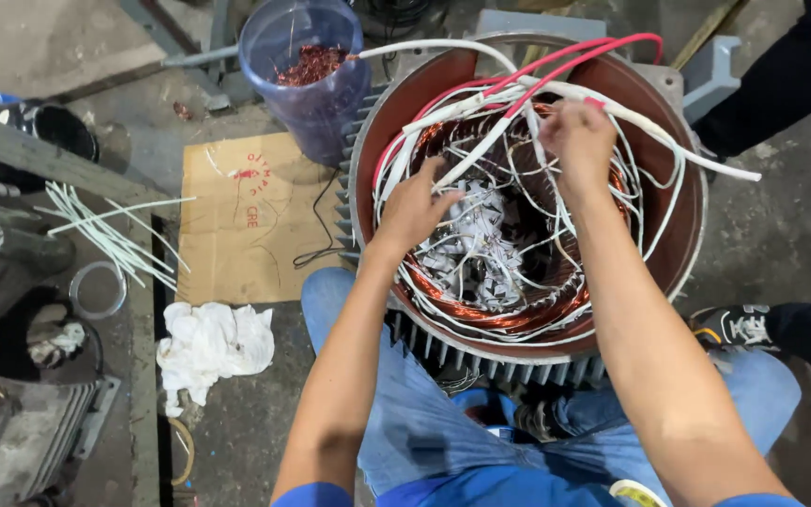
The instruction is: Bundling and taping copper wire windings inside an electric motor stator
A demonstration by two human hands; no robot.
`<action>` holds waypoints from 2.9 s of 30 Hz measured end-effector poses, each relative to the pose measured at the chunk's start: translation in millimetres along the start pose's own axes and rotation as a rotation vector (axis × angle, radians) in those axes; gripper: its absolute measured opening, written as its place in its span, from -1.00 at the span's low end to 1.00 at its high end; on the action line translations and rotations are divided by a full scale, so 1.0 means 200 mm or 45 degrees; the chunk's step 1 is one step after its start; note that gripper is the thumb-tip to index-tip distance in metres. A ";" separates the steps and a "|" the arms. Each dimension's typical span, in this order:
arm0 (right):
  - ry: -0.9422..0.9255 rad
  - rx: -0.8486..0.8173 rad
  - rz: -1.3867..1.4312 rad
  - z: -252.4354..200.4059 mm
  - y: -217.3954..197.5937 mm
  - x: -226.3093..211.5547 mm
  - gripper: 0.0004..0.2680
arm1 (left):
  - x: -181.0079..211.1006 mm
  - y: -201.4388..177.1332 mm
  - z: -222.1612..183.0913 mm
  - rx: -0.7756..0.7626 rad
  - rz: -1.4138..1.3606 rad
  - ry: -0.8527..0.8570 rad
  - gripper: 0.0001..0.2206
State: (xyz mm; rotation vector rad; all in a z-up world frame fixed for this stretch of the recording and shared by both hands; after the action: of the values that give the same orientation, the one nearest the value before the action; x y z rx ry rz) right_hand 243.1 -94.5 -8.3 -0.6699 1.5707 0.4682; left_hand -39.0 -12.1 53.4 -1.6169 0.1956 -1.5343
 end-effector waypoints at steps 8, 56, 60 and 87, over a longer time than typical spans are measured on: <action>0.874 -0.520 0.653 0.29 0.27 0.24 -0.55 | 0.05 0.32 0.52 -0.207 0.236 -0.220 -0.54; 0.880 -0.014 0.583 -0.09 0.34 -0.23 -0.71 | -0.19 -0.04 0.29 -0.371 -1.023 -0.460 -0.38; 0.893 -0.229 0.466 -0.28 0.29 -0.26 -0.46 | -0.14 -0.12 0.14 -0.329 -0.477 -0.110 -0.72; 0.689 -0.125 0.905 0.17 0.43 0.35 -0.81 | -0.15 0.28 0.33 -0.317 -0.027 -0.111 -0.45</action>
State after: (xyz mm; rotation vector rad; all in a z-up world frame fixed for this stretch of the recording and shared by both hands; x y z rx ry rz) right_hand 209.4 -17.9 -88.4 -0.2950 2.3155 0.9470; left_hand 36.8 4.8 3.6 -1.8821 0.3330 -1.4977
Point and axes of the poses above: each hand's wrist, its own z-axis towards the middle knuckle, its own y-axis out of the palm, x = y × z, the point moved 3 cm from there along z, towards the middle knuckle, and after that the axes turned 14 degrees about y, right-handed, at the moved point
